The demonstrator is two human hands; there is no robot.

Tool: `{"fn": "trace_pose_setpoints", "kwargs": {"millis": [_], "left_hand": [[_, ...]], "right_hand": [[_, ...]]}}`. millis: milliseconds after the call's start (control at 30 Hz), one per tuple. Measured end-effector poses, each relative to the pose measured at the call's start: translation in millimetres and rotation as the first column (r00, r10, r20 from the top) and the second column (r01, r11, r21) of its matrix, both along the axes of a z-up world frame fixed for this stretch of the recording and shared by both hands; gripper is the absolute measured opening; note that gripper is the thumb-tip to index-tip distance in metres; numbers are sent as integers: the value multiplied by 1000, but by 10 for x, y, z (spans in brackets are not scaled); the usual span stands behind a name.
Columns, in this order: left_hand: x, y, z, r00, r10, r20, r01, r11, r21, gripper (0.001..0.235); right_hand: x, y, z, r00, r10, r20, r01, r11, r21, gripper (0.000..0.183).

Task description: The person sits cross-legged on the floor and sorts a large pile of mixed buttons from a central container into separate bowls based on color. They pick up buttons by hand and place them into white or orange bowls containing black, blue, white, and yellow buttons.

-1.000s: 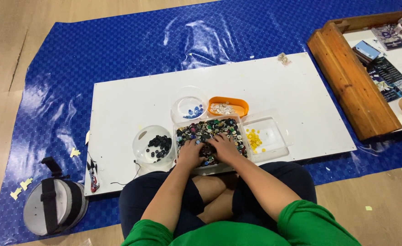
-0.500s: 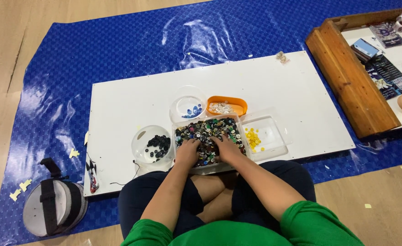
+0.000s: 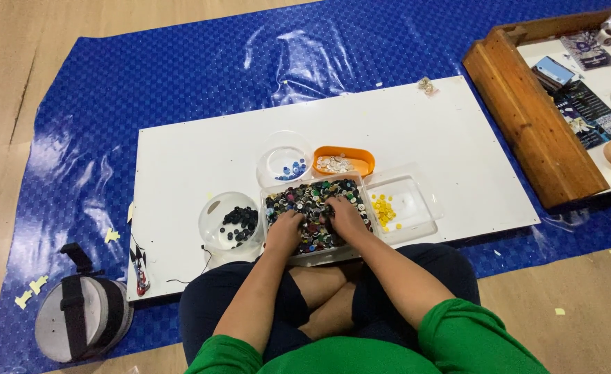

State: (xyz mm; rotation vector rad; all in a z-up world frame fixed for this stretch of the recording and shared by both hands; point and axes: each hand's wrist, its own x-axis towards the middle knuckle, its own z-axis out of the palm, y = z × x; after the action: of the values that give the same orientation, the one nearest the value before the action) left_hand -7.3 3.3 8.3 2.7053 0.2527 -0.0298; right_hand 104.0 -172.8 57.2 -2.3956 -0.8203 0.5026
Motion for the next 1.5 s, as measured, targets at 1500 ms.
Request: {"fn": "trace_pose_setpoints", "kwargs": {"millis": [1500], "left_hand": [[10, -4, 111, 983, 37, -181, -37, 999, 8, 52]], "right_hand": [[103, 95, -101, 962, -99, -256, 158, 963, 220, 25]]}}
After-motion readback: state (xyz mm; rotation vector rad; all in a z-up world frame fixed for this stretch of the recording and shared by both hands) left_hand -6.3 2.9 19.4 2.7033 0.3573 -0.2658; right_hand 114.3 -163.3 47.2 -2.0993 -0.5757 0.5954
